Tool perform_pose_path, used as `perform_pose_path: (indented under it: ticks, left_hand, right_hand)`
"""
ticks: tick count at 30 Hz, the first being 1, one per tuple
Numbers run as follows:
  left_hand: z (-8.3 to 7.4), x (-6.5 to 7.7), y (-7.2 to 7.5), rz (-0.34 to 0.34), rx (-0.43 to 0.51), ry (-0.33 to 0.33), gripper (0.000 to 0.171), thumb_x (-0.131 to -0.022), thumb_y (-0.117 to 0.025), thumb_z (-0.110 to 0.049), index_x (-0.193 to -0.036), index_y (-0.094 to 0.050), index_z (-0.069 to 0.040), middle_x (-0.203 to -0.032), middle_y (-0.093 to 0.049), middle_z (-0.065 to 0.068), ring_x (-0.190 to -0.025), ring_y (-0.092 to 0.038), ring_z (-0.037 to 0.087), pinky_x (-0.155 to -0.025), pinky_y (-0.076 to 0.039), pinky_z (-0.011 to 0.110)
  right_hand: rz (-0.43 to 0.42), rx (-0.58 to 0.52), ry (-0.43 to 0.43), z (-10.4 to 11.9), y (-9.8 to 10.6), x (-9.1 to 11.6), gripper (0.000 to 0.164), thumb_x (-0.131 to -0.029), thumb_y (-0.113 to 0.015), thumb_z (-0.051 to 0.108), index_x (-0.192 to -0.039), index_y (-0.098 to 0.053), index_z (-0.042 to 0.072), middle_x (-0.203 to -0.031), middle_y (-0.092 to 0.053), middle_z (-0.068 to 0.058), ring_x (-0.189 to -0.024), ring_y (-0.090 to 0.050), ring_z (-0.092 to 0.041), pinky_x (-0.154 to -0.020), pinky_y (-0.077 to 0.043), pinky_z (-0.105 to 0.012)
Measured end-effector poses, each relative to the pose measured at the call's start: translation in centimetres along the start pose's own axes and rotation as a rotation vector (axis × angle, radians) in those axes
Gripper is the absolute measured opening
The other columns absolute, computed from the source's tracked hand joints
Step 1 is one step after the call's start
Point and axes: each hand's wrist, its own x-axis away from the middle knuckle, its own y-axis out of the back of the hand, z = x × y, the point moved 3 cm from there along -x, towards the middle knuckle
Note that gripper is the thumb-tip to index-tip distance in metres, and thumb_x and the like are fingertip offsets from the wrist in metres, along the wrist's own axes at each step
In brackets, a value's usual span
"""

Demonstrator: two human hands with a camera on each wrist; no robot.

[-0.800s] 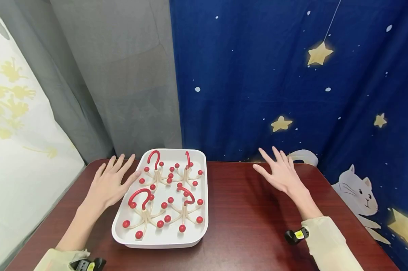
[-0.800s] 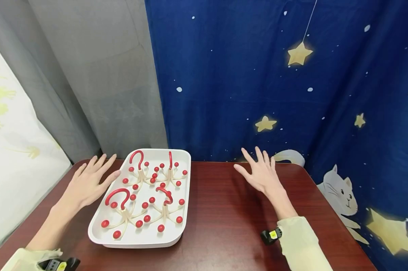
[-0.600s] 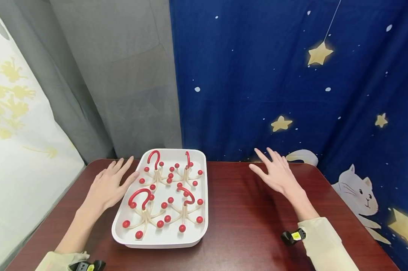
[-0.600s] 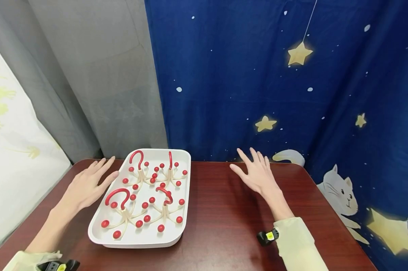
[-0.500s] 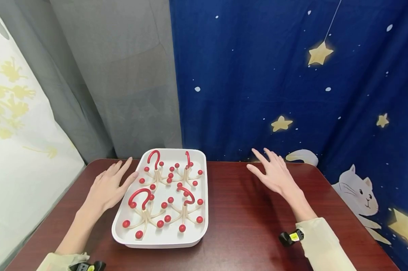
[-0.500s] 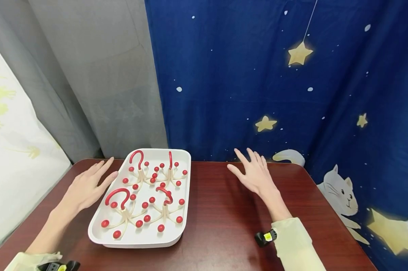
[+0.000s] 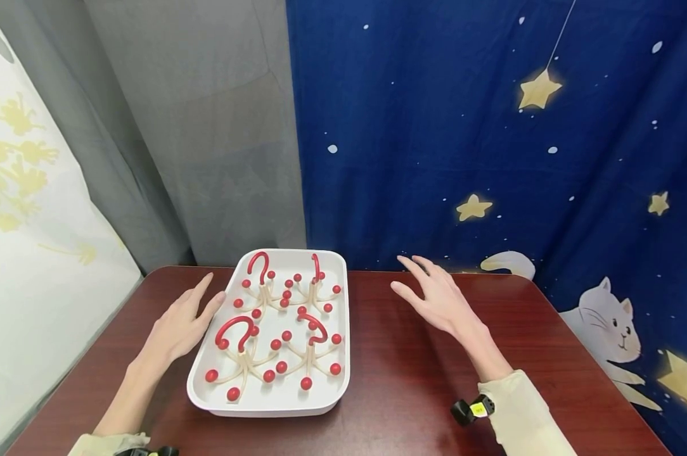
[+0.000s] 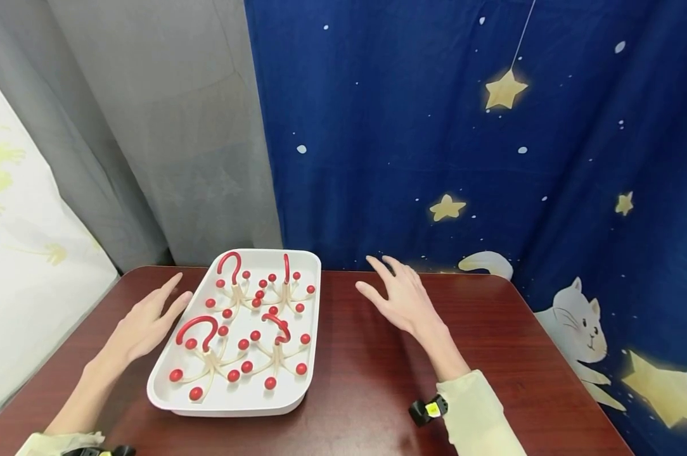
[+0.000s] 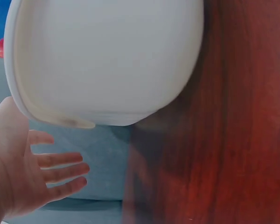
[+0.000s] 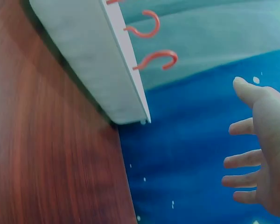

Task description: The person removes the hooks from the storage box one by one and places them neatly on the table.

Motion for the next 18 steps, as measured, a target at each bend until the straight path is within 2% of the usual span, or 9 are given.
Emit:
perform_pose_path:
  ticks: [3, 9, 18]
  left_hand:
    - [0.5, 0.1, -0.3, 0.010, 0.039, 0.013, 0.078, -0.105, -0.042, -0.054, -0.158, -0.023, -0.001, -0.146, -0.040, 0.036, -0.133, -0.040, 0.053, -0.098, -0.036, 0.074]
    - [1.2, 0.3, -0.9, -0.021, 0.147, -0.010, 0.070, -0.107, -0.045, -0.045, -0.154, -0.029, 0.005, -0.131, -0.053, 0.032, -0.116, -0.054, 0.047, -0.095, -0.045, 0.067]
    - [1.5, 0.8, -1.5, -0.036, 0.237, -0.003, 0.062, -0.108, -0.046, -0.039, -0.148, -0.037, 0.008, -0.121, -0.061, 0.029, -0.107, -0.061, 0.042, -0.093, -0.049, 0.062]
  right_hand:
    - [0.006, -0.016, 0.020, 1.3, -0.4, 0.1, 0.068, -0.098, -0.051, 0.062, -0.154, -0.044, 0.025, -0.156, -0.040, -0.016, -0.142, -0.037, -0.040, -0.114, -0.026, -0.063]
    - [0.011, -0.079, 0.068, 3.6, -1.3, 0.3, 0.067, -0.096, -0.052, 0.065, -0.151, -0.048, 0.027, -0.152, -0.047, -0.009, -0.138, -0.044, -0.034, -0.111, -0.033, -0.059]
    - [0.089, -0.144, 0.125, 6.6, -2.8, 0.5, 0.069, -0.095, -0.053, 0.067, -0.150, -0.049, 0.026, -0.148, -0.051, 0.000, -0.135, -0.048, -0.023, -0.110, -0.039, -0.052]
